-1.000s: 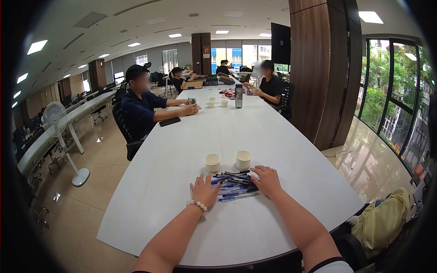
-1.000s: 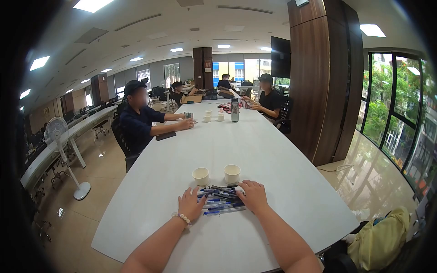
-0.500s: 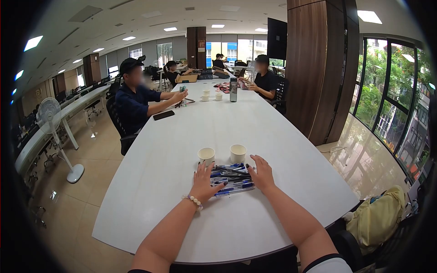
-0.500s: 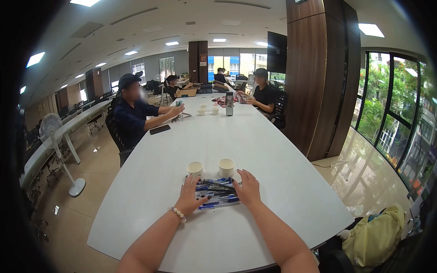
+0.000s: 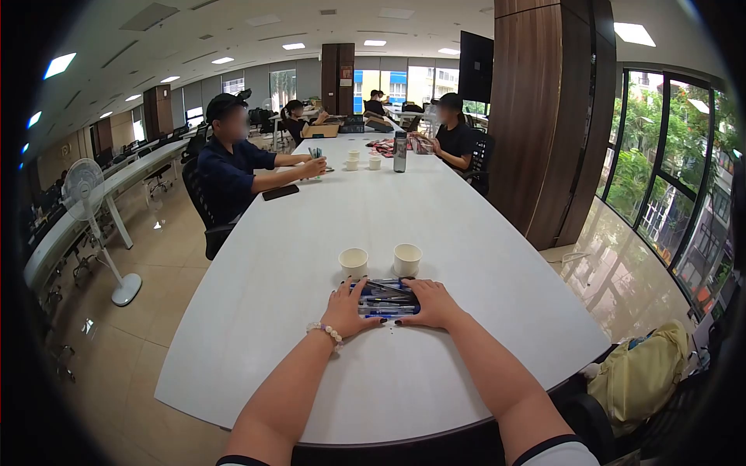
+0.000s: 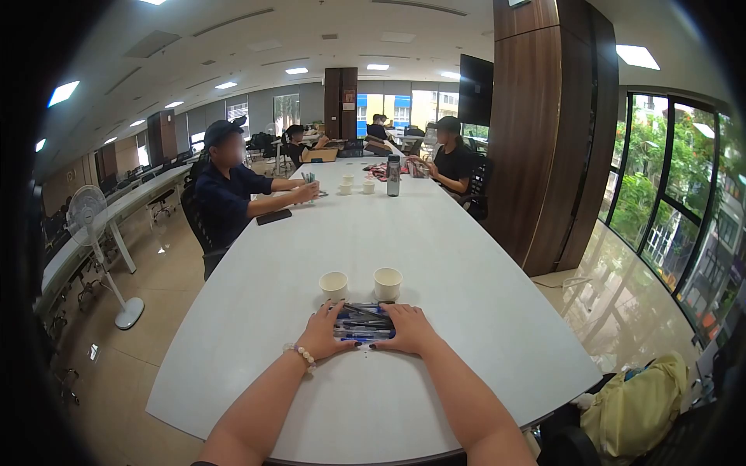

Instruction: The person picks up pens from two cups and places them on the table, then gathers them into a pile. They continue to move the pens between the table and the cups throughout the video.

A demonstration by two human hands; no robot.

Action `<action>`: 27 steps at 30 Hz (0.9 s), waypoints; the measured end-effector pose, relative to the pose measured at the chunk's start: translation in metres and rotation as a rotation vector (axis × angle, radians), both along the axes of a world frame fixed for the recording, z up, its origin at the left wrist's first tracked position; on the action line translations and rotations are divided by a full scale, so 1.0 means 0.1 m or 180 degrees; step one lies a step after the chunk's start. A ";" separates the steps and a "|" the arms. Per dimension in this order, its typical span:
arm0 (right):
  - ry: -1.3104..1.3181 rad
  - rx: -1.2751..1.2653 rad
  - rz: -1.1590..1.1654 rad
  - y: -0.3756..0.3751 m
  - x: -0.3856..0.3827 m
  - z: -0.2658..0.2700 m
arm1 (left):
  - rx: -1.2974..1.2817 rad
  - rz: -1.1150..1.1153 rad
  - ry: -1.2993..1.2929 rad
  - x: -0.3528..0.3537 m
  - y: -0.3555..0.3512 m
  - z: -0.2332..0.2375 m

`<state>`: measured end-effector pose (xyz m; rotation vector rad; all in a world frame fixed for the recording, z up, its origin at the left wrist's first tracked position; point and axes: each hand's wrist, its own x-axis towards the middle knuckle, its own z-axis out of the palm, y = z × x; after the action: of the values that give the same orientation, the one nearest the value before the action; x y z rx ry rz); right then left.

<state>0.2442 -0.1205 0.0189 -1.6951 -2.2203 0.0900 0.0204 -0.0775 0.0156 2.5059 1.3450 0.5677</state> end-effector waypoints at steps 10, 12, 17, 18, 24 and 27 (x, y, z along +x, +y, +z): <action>-0.0332 -0.0313 -0.0016 -0.15 -0.06 0.24 | -0.0382 -0.0601 -0.0963 -0.06 0.06 -0.03; -0.0481 -0.0397 -0.0106 -0.15 -0.07 0.25 | -0.0564 -0.0799 -0.0979 -0.04 0.06 -0.02; -0.0955 0.0041 -0.0040 -0.11 -0.06 0.19 | -0.0361 -0.0777 -0.0936 -0.04 0.07 -0.07; -0.0947 0.0041 -0.0032 -0.11 -0.05 0.18 | -0.0216 -0.0645 -0.0914 -0.04 0.07 -0.07; -0.0160 0.0757 0.0335 -0.12 0.03 0.10 | -0.0075 -0.0571 -0.0934 -0.03 0.10 -0.13; 0.0233 0.0869 0.0188 -0.14 0.04 0.14 | -0.0194 -0.0390 -0.0814 -0.02 0.01 -0.01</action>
<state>0.2477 -0.1341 0.0327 -1.4577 -2.1186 -0.1294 0.0188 -0.0763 0.0141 2.3519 1.0916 0.7770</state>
